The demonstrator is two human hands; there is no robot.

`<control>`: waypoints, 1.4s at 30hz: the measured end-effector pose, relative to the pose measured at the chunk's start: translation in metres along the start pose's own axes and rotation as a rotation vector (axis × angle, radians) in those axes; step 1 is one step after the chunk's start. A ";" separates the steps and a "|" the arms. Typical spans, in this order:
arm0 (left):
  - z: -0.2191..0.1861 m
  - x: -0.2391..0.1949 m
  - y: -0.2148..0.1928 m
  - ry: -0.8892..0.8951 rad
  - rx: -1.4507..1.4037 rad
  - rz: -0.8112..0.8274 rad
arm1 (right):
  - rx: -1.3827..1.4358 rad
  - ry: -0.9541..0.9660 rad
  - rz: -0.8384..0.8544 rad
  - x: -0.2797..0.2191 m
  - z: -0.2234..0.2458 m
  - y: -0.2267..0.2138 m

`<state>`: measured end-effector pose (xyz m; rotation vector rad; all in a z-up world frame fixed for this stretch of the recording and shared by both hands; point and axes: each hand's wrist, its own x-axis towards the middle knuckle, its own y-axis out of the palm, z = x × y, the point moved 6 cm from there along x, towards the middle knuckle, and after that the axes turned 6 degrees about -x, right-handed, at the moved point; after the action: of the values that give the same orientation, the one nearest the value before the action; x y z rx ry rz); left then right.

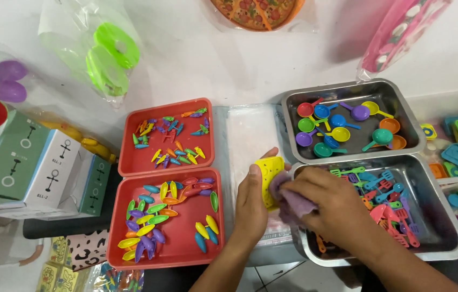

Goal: The person wipes various small plastic toys, including a yellow toy, a blue cup, and an orange fork, using a purple cloth. The cleaned items are placed into red trays or metal containers on the floor.

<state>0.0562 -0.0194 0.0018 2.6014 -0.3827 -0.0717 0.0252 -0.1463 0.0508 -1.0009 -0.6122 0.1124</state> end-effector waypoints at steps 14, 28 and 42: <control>-0.015 -0.004 0.006 0.038 0.072 0.002 | 0.536 0.103 -0.053 0.003 0.013 -0.005; -0.006 -0.003 0.006 0.057 0.073 -0.003 | 0.296 0.069 -0.032 0.001 0.009 -0.003; -0.003 -0.011 0.026 -0.049 0.175 0.155 | 0.318 0.150 -0.203 0.002 -0.001 -0.012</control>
<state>0.0392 -0.0369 0.0171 2.7350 -0.6332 -0.0502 0.0253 -0.1533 0.0609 -0.6298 -0.5354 -0.0437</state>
